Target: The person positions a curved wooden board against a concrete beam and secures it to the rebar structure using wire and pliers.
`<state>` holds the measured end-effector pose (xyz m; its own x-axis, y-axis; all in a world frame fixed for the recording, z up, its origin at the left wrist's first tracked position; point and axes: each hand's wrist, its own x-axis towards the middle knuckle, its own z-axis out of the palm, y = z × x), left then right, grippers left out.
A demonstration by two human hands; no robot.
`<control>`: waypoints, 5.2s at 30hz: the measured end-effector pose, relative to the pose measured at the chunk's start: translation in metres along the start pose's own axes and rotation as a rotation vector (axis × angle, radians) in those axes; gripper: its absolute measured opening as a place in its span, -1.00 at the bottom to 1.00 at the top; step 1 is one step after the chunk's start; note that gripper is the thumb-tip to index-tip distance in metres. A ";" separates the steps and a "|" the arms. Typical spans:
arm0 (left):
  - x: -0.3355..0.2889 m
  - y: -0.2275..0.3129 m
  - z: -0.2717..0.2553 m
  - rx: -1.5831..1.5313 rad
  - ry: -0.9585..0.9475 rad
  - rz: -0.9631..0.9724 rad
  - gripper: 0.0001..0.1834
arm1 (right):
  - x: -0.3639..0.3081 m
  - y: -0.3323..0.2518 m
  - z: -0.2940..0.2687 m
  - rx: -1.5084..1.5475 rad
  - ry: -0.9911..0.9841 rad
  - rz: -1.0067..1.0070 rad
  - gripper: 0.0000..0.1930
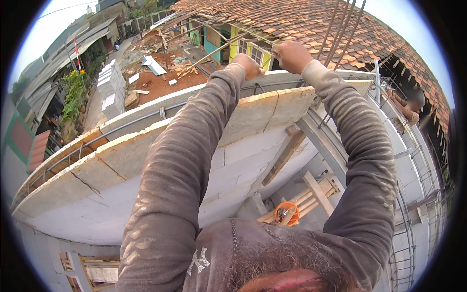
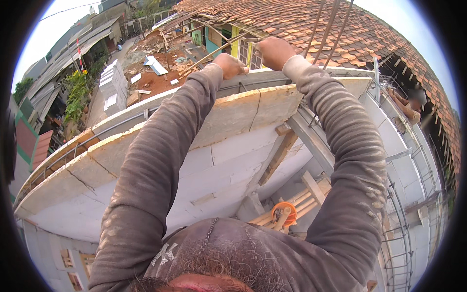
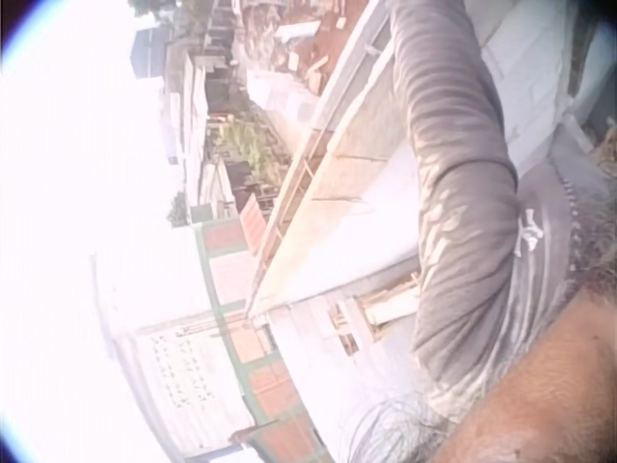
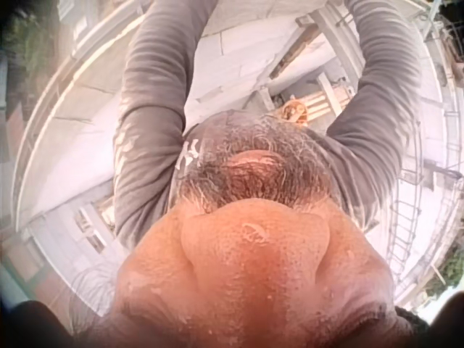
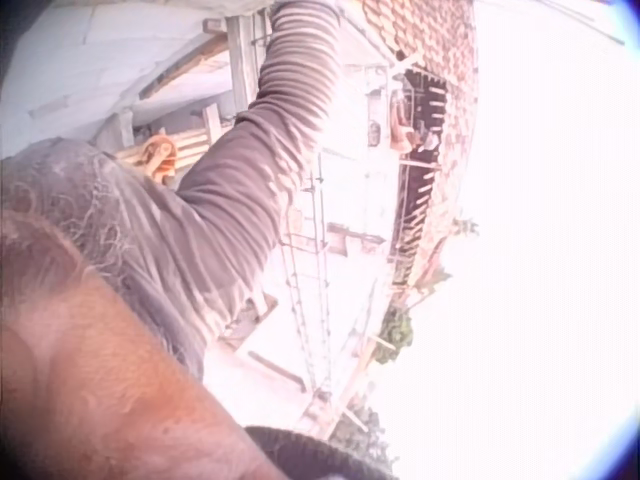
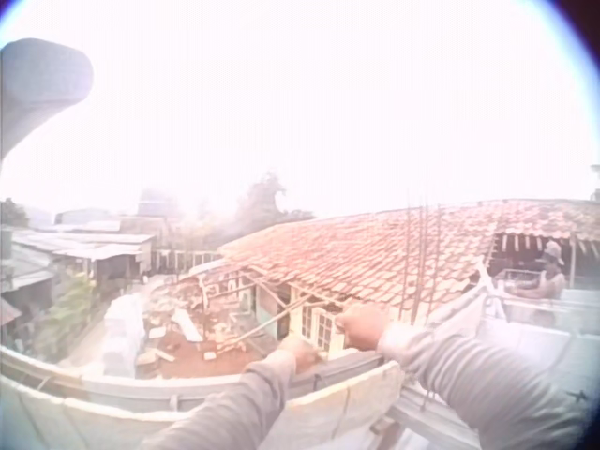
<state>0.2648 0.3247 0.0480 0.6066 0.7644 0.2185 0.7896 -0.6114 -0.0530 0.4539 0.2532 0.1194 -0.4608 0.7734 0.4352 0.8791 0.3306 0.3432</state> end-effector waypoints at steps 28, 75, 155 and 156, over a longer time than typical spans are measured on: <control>0.007 -0.014 0.016 -0.308 0.040 -0.116 -0.60 | 0.022 0.004 -0.004 1.117 -0.547 0.032 -0.71; -0.003 -0.002 0.007 -0.656 0.133 -0.426 -0.30 | 0.078 0.005 0.094 0.359 -0.049 -0.134 -0.48; -0.512 -0.139 -0.065 0.002 0.553 -0.043 -0.49 | -0.164 -0.273 0.151 1.980 0.963 1.153 -0.36; -0.513 -0.138 -0.065 0.008 0.546 -0.040 -0.47 | -0.164 -0.273 0.153 1.997 0.960 1.157 -0.37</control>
<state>-0.1616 0.0036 0.0063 0.4414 0.5686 0.6942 0.8131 -0.5806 -0.0414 0.3086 0.1188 -0.1732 0.6219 0.7797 0.0734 -0.5004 0.4677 -0.7286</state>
